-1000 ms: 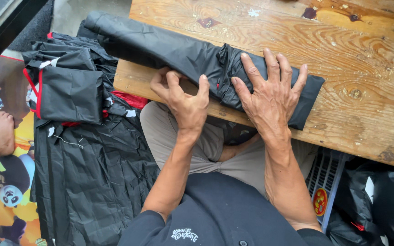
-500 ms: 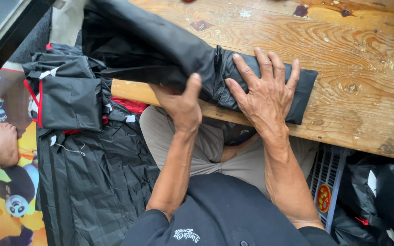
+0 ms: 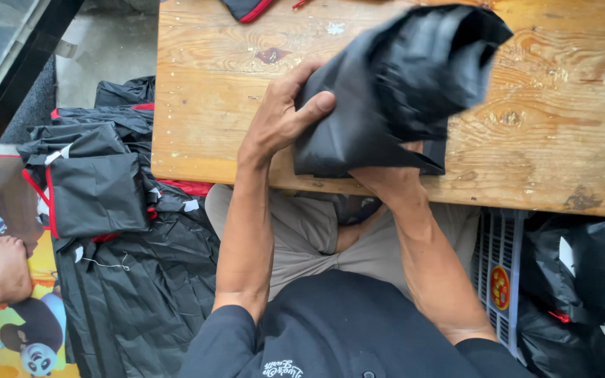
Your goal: The person folds a large black fabric item on a wooden table, smoothing it with a brush and rolling it tightly. They then fold the roll into a compact bundle and place it inside a small black drawstring bag.
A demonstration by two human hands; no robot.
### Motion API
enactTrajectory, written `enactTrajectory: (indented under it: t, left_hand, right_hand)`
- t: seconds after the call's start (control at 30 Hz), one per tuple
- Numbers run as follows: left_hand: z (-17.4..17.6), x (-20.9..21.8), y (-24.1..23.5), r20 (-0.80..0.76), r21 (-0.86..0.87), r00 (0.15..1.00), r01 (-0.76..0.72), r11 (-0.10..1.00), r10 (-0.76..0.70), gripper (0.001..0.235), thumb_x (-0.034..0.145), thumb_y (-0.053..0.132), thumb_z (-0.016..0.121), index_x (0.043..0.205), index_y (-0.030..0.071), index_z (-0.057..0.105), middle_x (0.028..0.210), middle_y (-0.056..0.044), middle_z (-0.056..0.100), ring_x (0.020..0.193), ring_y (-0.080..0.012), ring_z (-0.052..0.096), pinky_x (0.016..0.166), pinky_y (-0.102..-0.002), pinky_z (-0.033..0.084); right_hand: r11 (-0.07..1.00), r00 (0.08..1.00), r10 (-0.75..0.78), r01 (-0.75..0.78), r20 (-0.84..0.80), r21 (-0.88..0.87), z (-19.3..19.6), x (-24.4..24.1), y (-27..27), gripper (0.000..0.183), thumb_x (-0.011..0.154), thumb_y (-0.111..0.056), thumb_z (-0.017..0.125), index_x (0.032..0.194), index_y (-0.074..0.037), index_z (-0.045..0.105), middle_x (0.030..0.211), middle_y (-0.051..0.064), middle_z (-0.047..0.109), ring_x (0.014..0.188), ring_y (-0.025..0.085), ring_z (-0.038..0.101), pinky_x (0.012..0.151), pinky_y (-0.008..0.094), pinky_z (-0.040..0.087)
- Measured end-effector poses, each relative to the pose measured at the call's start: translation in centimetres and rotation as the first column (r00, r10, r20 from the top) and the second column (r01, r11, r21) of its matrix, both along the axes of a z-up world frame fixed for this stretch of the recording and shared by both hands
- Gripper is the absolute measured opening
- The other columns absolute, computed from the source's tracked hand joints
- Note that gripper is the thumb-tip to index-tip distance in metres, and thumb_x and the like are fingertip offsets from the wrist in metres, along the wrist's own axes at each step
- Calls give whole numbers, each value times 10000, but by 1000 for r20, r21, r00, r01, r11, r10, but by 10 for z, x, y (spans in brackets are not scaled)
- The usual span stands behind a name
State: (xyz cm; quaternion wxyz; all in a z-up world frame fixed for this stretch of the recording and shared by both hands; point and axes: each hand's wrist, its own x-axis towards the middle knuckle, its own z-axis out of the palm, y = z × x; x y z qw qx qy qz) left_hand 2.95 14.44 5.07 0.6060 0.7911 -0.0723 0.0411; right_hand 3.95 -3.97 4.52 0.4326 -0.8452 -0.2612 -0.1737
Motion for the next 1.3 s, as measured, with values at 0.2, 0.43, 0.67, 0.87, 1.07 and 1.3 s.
enactTrajectory:
  t: [0.2,0.43,0.67,0.87,1.07,1.3]
  left_hand:
    - [16,15,-10,-26,135,998,52,989,-48,324,920,402,580,753,142,483,662,73,346,631,-57,363,564,-244,282]
    - [-10,38,-9,-157,-36,985,71,997,-75,378,932,410,638,648,163,599,489,27,509,498,-48,498,463,-192,407]
    - [-9,41,-10,-200,42,977,88,995,-78,457,936,439,618,583,161,535,459,13,474,476,-81,487,462,-225,392]
    - [12,38,-20,-208,289,972,167,943,-108,525,913,526,557,579,122,535,468,-107,506,496,-244,559,537,-351,441]
    - [32,37,-30,-239,420,969,167,892,-68,485,914,557,476,837,95,600,665,-190,643,765,-438,652,694,-498,476]
    - [57,38,-53,-325,542,944,235,807,-57,699,806,741,427,1089,108,513,1022,-282,610,947,-500,623,813,-565,471]
  right_hand:
    - [938,988,21,33,-153,344,1,7,5,614,906,-592,507,1384,-206,499,1381,121,537,1273,290,495,1141,540,332]
    - [700,958,107,118,-267,705,6,4,4,703,895,-644,430,1420,-176,427,1407,131,511,1308,285,492,1190,509,364]
    - [328,910,291,195,-295,924,8,-13,-44,794,884,-695,352,1456,-145,355,1433,141,486,1342,280,488,1239,477,396]
    - [629,947,12,242,-321,739,11,-34,-56,723,895,-142,708,1486,-109,294,1376,168,525,1255,212,535,1148,433,497]
    - [741,900,-204,399,-384,540,-12,-16,-62,300,929,-41,687,1208,-19,581,1019,105,657,963,114,606,836,294,572]
    - [741,843,-144,439,-519,508,-16,-12,-79,179,941,-18,610,1119,-39,598,889,71,636,852,111,615,761,267,571]
